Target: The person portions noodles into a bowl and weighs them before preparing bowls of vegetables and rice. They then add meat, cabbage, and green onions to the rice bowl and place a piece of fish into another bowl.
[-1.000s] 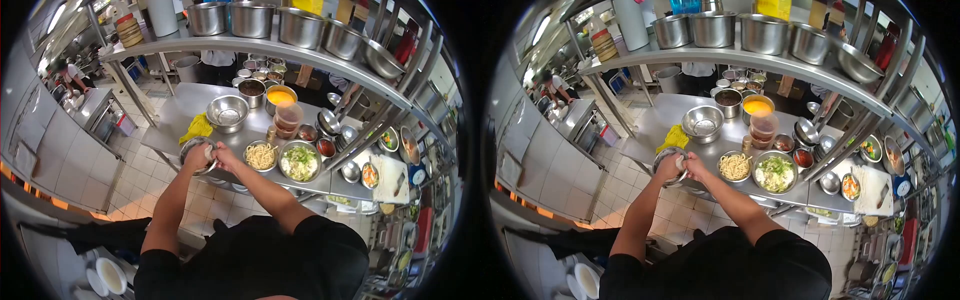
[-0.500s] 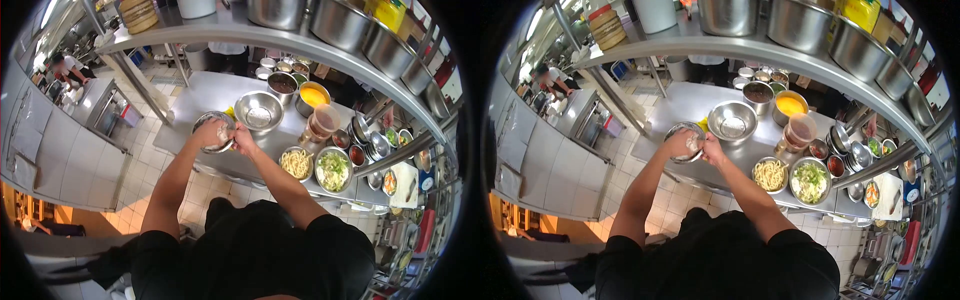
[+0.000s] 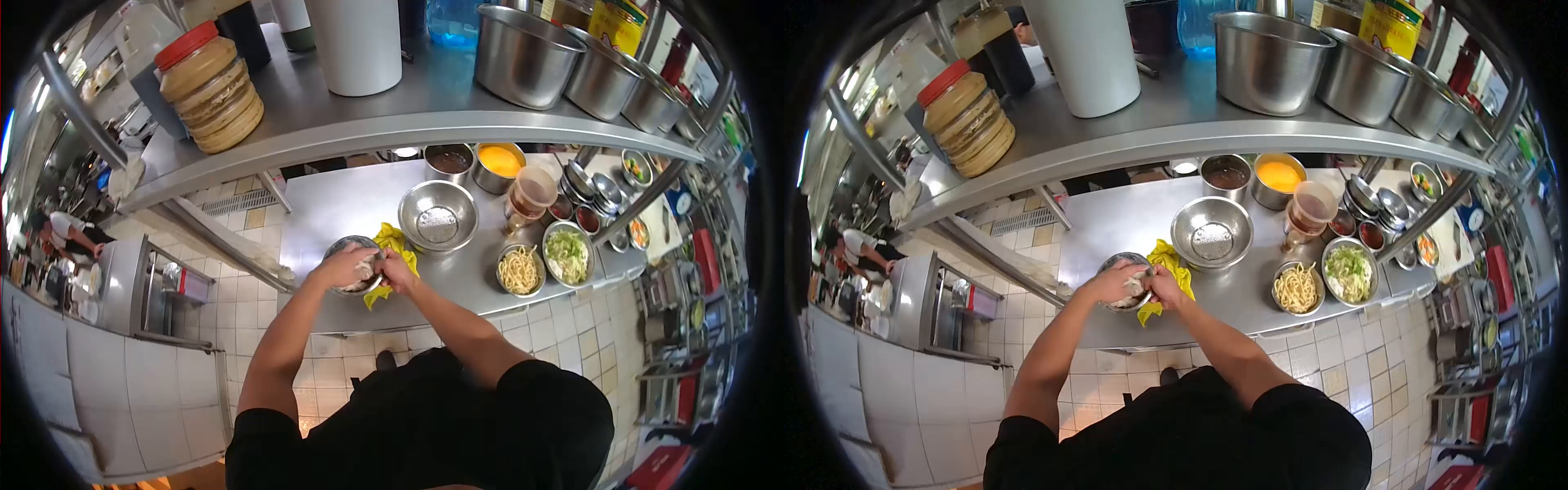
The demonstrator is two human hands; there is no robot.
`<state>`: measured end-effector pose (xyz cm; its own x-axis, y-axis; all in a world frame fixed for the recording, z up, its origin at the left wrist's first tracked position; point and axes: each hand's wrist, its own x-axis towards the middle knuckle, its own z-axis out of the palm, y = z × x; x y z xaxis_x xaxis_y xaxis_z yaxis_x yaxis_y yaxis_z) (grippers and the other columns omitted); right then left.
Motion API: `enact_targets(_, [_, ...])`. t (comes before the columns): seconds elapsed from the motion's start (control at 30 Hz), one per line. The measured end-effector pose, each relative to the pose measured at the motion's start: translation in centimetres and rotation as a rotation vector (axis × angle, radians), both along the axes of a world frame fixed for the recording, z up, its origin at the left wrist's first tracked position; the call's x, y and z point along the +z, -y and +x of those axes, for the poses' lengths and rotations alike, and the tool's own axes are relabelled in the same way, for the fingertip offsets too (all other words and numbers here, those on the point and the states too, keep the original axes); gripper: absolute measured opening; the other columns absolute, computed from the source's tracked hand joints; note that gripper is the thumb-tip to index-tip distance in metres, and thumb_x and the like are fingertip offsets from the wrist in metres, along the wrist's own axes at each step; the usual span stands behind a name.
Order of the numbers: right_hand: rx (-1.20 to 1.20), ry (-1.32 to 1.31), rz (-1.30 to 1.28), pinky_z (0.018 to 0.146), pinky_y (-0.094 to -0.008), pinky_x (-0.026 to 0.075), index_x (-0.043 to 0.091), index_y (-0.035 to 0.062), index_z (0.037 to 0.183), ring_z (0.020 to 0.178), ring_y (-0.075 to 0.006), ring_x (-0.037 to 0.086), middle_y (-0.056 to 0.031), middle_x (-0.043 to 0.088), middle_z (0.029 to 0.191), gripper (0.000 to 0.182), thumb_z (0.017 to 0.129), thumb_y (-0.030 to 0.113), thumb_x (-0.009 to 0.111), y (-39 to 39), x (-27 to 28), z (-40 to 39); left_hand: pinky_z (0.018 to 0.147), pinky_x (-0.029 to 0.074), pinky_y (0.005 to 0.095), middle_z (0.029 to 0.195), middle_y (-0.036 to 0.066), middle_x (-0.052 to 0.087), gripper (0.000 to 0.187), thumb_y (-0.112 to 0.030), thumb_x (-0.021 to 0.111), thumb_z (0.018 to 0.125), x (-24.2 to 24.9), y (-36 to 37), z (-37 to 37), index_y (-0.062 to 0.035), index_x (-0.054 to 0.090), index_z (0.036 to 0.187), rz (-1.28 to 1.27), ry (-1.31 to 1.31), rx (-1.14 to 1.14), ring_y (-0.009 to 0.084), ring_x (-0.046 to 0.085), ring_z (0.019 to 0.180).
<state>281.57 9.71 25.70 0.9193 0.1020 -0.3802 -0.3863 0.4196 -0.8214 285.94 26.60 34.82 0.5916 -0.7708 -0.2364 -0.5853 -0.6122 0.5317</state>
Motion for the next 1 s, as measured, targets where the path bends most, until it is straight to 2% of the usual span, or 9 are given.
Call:
enact_targets(0.23, [0.028, 0.023, 0.086, 0.026, -0.0241, 0.029, 0.044, 0.0132, 0.078, 0.035, -0.0119, 0.040, -0.0032, 0.051, 0.060, 0.022, 0.071, -0.004, 0.054, 1.0, 2.7, 1.5, 0.096, 0.043, 0.0410, 0.131, 0.017, 0.045, 0.059, -0.019, 0.067, 0.071, -0.3, -1.3, 2.1, -0.0155, 0.051, 0.128, 0.016, 0.322, -0.207, 0.0332, 0.050, 0.117])
enact_targets(0.47, [0.024, -0.006, 0.014, 0.026, -0.0245, 0.031, 0.043, 0.0126, 0.079, 0.032, -0.0126, 0.039, -0.0029, 0.050, 0.056, 0.022, 0.071, -0.005, 0.054, -2.2, 2.1, 2.0, 0.072, 0.050, 0.0470, 0.097, 0.017, 0.061, 0.022, -0.013, 0.062, 0.075, -5.6, -1.5, 2.7, -0.0114, 0.057, 0.096, 0.071, 0.367, 0.196, 0.0380, 0.062, 0.086])
enact_targets(0.5, [-0.012, -0.019, -0.003, 0.026, -0.0241, 0.031, 0.044, 0.0128, 0.079, 0.032, -0.0120, 0.039, -0.0024, 0.050, 0.057, 0.022, 0.071, -0.005, 0.055, -3.1, 1.0, 1.8, 0.077, 0.049, 0.0473, 0.101, 0.018, 0.059, 0.021, -0.012, 0.062, 0.075, -5.1, -1.3, 2.8, -0.0094, 0.055, 0.094, 0.141, 0.296, 0.255, 0.0384, 0.059, 0.093])
enact_targets(0.57, [-0.079, -0.059, 0.057, 0.029, -0.0252, 0.039, 0.044, 0.0117, 0.084, 0.037, -0.0134, 0.048, -0.0044, 0.054, 0.063, 0.022, 0.074, -0.002, 0.059, -3.1, -0.2, 1.8, 0.085, 0.048, 0.0458, 0.111, 0.018, 0.056, 0.038, -0.007, 0.062, 0.074, -6.5, -1.7, 3.2, -0.0136, 0.055, 0.111, 0.104, 0.376, 0.125, 0.0380, 0.055, 0.106])
enact_targets(0.63, [-0.131, -0.075, 0.067, 0.030, -0.0253, 0.041, 0.044, 0.0121, 0.087, 0.042, -0.0134, 0.051, -0.0052, 0.056, 0.068, 0.024, 0.075, -0.001, 0.059, -3.2, -2.0, 1.8, 0.094, 0.044, 0.0439, 0.122, 0.018, 0.052, 0.057, -0.003, 0.062, 0.073, -4.8, -1.8, 3.2, -0.0144, 0.049, 0.127, 0.065, 0.108, 0.056, 0.0382, 0.047, 0.118])
enact_targets(0.67, [-0.129, -0.058, 0.118, 0.029, -0.0249, 0.041, 0.044, 0.0124, 0.089, 0.045, -0.0136, 0.053, -0.0046, 0.055, 0.069, 0.024, 0.075, -0.001, 0.059, -2.8, -2.5, 1.7, 0.093, 0.045, 0.0408, 0.122, 0.019, 0.055, 0.063, 0.001, 0.059, 0.072, -4.9, -2.1, 4.0, -0.0122, 0.046, 0.133, -0.064, 0.087, -0.053, 0.0371, 0.053, 0.113])
enact_targets(0.8, [-0.157, -0.082, 0.119, 0.031, -0.0238, 0.043, 0.044, 0.0123, 0.089, 0.047, -0.0133, 0.053, -0.0039, 0.055, 0.073, 0.025, 0.075, -0.001, 0.058, -2.8, -2.4, 1.2, 0.085, 0.049, 0.0302, 0.112, 0.018, 0.063, 0.059, 0.013, 0.050, 0.069, -0.9, -2.6, 4.1, -0.0040, 0.053, 0.125, -0.252, -0.361, 0.218, 0.0254, 0.064, 0.099])
enact_targets(0.9, [-0.206, -0.085, 0.130, 0.033, -0.0230, 0.044, 0.044, 0.0121, 0.090, 0.049, -0.0127, 0.053, -0.0042, 0.055, 0.075, 0.025, 0.075, -0.001, 0.058, -3.2, -1.7, 1.1, 0.088, 0.048, 0.0321, 0.112, 0.020, 0.063, 0.055, 0.011, 0.050, 0.072, -2.7, -3.7, 4.5, -0.0033, 0.053, 0.125, -0.192, -0.025, 0.266, 0.0299, 0.063, 0.101])
enact_targets(1.0, [-0.146, -0.020, 0.095, 0.033, -0.0232, 0.045, 0.046, 0.0107, 0.089, 0.048, -0.0109, 0.053, -0.0031, 0.055, 0.070, 0.022, 0.075, 0.001, 0.060, -3.7, -0.4, 0.8, 0.092, 0.046, 0.0406, 0.123, 0.024, 0.055, 0.058, -0.012, 0.064, 0.073, -4.1, -4.0, 2.5, -0.0080, 0.050, 0.128, -0.054, 0.197, 0.298, 0.0387, 0.054, 0.112])
